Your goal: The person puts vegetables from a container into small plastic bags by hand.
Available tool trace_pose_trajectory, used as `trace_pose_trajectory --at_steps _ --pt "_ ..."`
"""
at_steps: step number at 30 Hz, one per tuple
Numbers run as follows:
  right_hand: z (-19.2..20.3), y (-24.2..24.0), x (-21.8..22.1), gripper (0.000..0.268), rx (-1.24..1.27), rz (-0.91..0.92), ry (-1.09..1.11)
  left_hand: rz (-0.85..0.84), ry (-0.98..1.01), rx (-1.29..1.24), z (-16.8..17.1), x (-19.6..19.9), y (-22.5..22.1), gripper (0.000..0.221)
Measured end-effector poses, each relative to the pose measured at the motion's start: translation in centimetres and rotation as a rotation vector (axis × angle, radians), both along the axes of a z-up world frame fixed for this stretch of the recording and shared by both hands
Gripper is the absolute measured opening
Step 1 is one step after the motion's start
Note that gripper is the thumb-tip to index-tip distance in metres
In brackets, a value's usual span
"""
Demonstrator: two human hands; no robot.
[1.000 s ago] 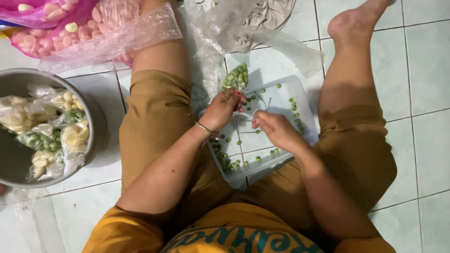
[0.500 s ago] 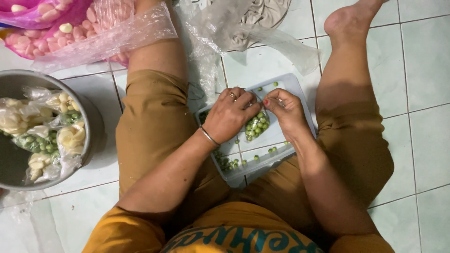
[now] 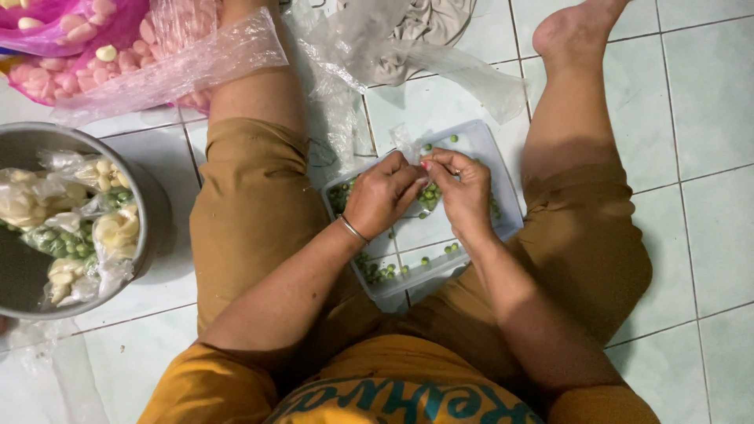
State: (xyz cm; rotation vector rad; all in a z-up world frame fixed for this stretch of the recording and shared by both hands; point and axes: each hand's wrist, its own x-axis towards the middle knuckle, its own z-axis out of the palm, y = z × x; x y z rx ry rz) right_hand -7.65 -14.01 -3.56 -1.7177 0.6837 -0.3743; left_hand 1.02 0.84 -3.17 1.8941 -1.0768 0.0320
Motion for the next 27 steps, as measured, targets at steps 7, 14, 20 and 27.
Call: trace_pose_trajectory --at_steps 7,14,20,27 --pt "3.6 -0.7 -0.6 0.031 -0.311 0.330 0.066 -0.025 0.311 -0.072 -1.1 0.9 0.3 0.009" --pt "3.0 -0.1 -0.4 0.045 -0.520 0.262 0.060 -0.138 0.394 -0.109 0.3 1.5 0.2 0.013" --pt "2.7 -0.3 0.0 0.057 -0.382 0.213 -0.090 -0.017 0.430 0.019 1.5 1.3 0.3 0.028" --pt "2.1 0.3 0.1 0.061 0.354 0.245 -0.277 0.031 0.138 -0.104 -0.3 1.6 0.1 0.012"
